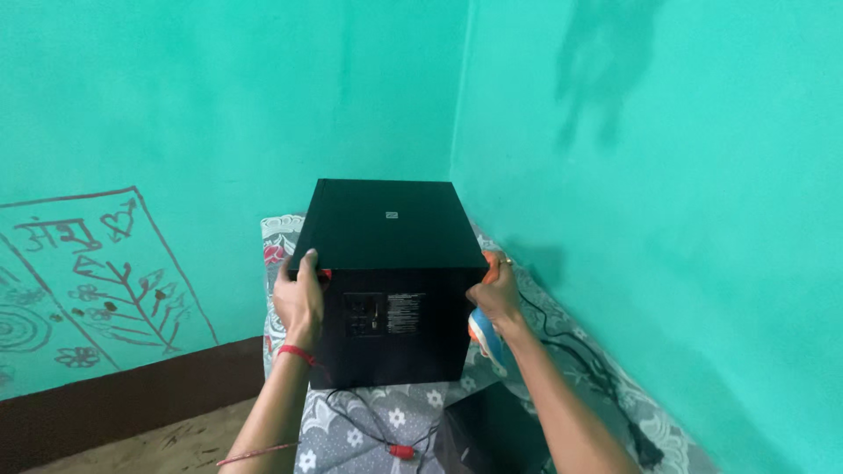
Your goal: The person wipes the exterior of a black computer tower and two small black speakers using a cloth. They also wipe a power cable and rearrange the speakers on top of the tower.
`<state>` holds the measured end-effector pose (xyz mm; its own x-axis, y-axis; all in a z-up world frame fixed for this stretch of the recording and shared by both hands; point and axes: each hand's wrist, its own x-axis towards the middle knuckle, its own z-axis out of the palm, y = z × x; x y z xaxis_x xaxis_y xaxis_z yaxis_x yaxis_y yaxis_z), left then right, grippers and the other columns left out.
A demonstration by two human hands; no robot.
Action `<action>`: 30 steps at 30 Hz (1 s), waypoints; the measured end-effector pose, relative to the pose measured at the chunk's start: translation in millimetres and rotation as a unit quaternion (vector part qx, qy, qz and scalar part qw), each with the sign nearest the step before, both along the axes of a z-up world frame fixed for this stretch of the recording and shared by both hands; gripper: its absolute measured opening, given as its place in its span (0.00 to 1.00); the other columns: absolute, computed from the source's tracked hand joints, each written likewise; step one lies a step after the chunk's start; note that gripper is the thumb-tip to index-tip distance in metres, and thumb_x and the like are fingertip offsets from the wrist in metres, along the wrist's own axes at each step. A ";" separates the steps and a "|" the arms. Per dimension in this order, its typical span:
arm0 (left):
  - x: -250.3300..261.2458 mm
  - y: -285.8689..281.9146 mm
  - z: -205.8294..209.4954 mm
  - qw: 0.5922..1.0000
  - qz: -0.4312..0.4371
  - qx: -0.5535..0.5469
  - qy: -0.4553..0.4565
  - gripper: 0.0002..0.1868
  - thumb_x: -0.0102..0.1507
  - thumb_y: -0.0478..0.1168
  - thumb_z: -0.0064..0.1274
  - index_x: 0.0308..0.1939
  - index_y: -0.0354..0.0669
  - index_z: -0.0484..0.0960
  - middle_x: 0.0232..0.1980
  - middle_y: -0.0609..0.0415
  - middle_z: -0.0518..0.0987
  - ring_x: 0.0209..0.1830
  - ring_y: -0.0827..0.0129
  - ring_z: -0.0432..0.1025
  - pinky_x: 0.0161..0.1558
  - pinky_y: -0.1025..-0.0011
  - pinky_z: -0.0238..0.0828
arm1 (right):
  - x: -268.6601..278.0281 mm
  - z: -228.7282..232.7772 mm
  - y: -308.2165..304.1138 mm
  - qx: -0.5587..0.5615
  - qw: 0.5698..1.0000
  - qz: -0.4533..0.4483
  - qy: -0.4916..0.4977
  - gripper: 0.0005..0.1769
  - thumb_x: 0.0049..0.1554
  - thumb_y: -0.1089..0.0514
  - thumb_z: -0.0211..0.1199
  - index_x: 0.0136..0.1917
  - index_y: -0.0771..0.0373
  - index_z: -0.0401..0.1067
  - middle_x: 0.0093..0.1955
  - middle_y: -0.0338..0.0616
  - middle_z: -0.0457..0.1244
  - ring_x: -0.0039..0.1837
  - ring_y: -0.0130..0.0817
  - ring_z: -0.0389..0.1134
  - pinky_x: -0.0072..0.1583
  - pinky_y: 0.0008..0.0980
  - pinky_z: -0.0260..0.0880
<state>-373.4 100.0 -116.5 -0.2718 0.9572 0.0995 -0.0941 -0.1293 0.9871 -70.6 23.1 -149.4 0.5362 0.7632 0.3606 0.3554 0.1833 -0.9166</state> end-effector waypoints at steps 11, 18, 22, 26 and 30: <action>54.8 -8.1 11.1 0.995 0.037 0.010 0.094 0.39 0.62 0.54 0.51 0.71 0.34 0.68 0.65 0.33 0.76 0.65 0.46 0.71 0.65 0.60 0.64 | 82.1 10.1 48.0 0.026 0.998 0.060 0.001 0.42 0.34 0.78 0.58 0.64 0.64 0.67 0.42 0.39 0.57 0.34 0.30 0.60 0.34 0.33 0.60; 74.3 -32.4 12.6 0.996 0.040 0.017 0.083 0.40 0.62 0.56 0.51 0.72 0.33 0.64 0.64 0.37 0.76 0.61 0.50 0.75 0.60 0.62 0.69 | 109.0 5.2 42.7 0.007 0.989 0.148 0.015 0.44 0.35 0.78 0.60 0.67 0.64 0.66 0.42 0.43 0.60 0.34 0.33 0.64 0.35 0.34 0.65; 83.2 -32.0 -15.0 0.992 0.069 0.069 0.080 0.41 0.64 0.55 0.47 0.75 0.36 0.59 0.68 0.36 0.74 0.66 0.50 0.72 0.66 0.60 0.67 | 155.2 -12.8 53.0 -0.127 0.959 0.246 0.062 0.56 0.38 0.75 0.62 0.79 0.52 0.55 0.43 0.56 0.61 0.38 0.41 0.65 0.39 0.38 0.66; 97.4 -40.1 -17.8 0.897 0.236 0.179 0.328 0.41 0.70 0.53 0.48 0.77 0.27 0.55 0.80 0.24 0.47 0.81 0.39 0.37 0.74 0.41 0.32 | 175.8 -58.2 65.9 -0.248 0.945 0.135 -0.166 0.54 0.33 0.70 0.67 0.75 0.58 0.63 0.59 0.49 0.66 0.56 0.38 0.69 0.53 0.39 0.73; 123.7 -59.9 11.7 0.789 0.226 0.251 0.513 0.37 0.67 0.53 0.45 0.75 0.34 0.62 0.82 0.34 0.48 0.84 0.48 0.36 0.72 0.31 0.16 | 175.6 -103.2 67.9 -0.291 0.912 0.102 -0.269 0.44 0.35 0.60 0.75 0.67 0.59 0.72 0.59 0.52 0.70 0.60 0.46 0.73 0.60 0.40 0.73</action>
<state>-249.7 40.1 -104.8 -0.1033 0.5553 0.8252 0.8888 -0.3209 0.3272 104.9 91.0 -252.6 0.2270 0.9734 0.0309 0.7956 -0.1671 -0.5823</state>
